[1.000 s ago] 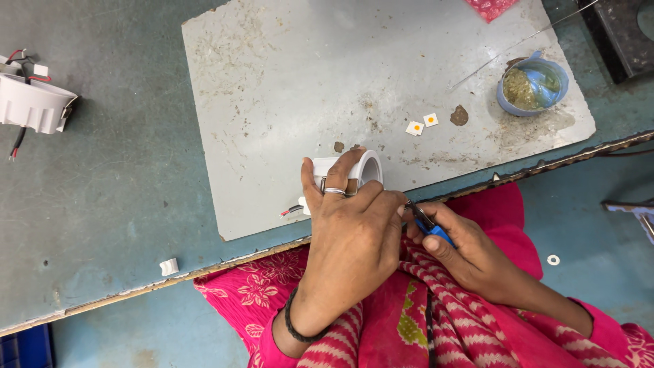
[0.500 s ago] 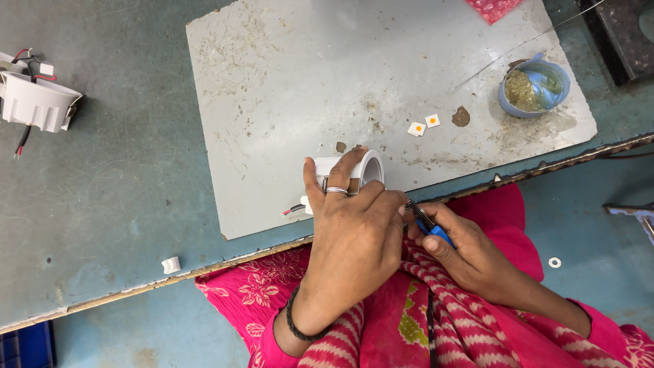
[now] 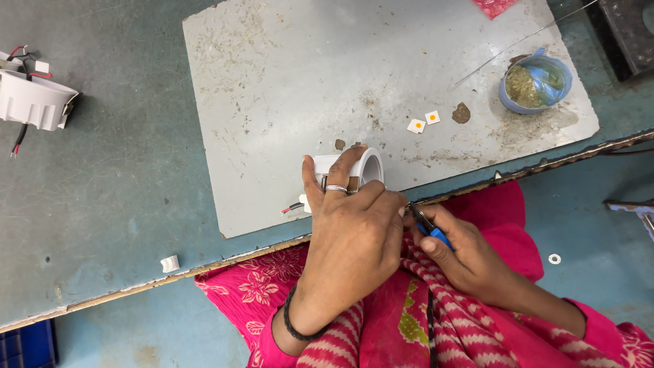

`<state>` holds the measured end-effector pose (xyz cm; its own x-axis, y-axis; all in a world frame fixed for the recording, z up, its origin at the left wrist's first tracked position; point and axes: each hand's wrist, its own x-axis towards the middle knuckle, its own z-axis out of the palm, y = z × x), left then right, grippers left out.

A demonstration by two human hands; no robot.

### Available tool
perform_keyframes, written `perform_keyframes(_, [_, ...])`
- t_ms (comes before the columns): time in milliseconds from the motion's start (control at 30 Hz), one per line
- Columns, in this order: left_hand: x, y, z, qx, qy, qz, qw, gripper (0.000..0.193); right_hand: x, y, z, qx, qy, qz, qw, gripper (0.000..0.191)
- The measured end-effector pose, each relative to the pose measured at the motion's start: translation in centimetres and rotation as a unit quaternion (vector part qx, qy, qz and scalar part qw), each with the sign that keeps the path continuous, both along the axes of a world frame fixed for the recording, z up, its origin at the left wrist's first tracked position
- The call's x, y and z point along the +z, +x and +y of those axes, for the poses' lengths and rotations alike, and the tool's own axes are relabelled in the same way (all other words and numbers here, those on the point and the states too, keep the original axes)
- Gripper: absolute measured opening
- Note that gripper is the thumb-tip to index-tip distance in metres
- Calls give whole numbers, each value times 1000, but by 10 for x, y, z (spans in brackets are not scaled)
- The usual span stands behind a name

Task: The person solders small LED chips onto red and black wires using a soldering iron, holding a white plastic lamp housing in one hand. They dip wire ends into a small blue cup of paste, strip wires with pliers, and attach LED chips to the housing while working at a bench.

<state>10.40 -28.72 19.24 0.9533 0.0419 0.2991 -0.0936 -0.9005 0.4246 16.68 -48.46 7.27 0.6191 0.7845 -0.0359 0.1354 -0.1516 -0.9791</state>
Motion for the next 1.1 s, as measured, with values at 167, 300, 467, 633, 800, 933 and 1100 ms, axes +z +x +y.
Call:
perform_keyframes(167, [1,0,0,-3,6,9,1000,8,-18,-13,-1,-4,55,127,990,46])
perform_keyframes(300, [1,1,1,-7,7,13,1000,10,-19,-13,-4,11,111,197,974,50])
perform_keyframes(467, [1,2,2,-9,3,24,1000,11,-2,-3,-9,26,79,139,987,53])
perform_keyframes(633, [0,3,2,-10,7,13,1000,12,8,3,-8,43,21,95,994,53])
perform_keyframes(800, [-2,3,5,-17,16,20,1000,11,10,5,-9,40,-32,85,995,52])
perform_keyframes(933, [-3,2,6,-23,19,19,999,14,13,7,-8,51,-14,74,996,51])
perform_keyframes(1100, [-4,3,7,-25,21,2,999,14,17,9,-6,56,-1,88,994,48])
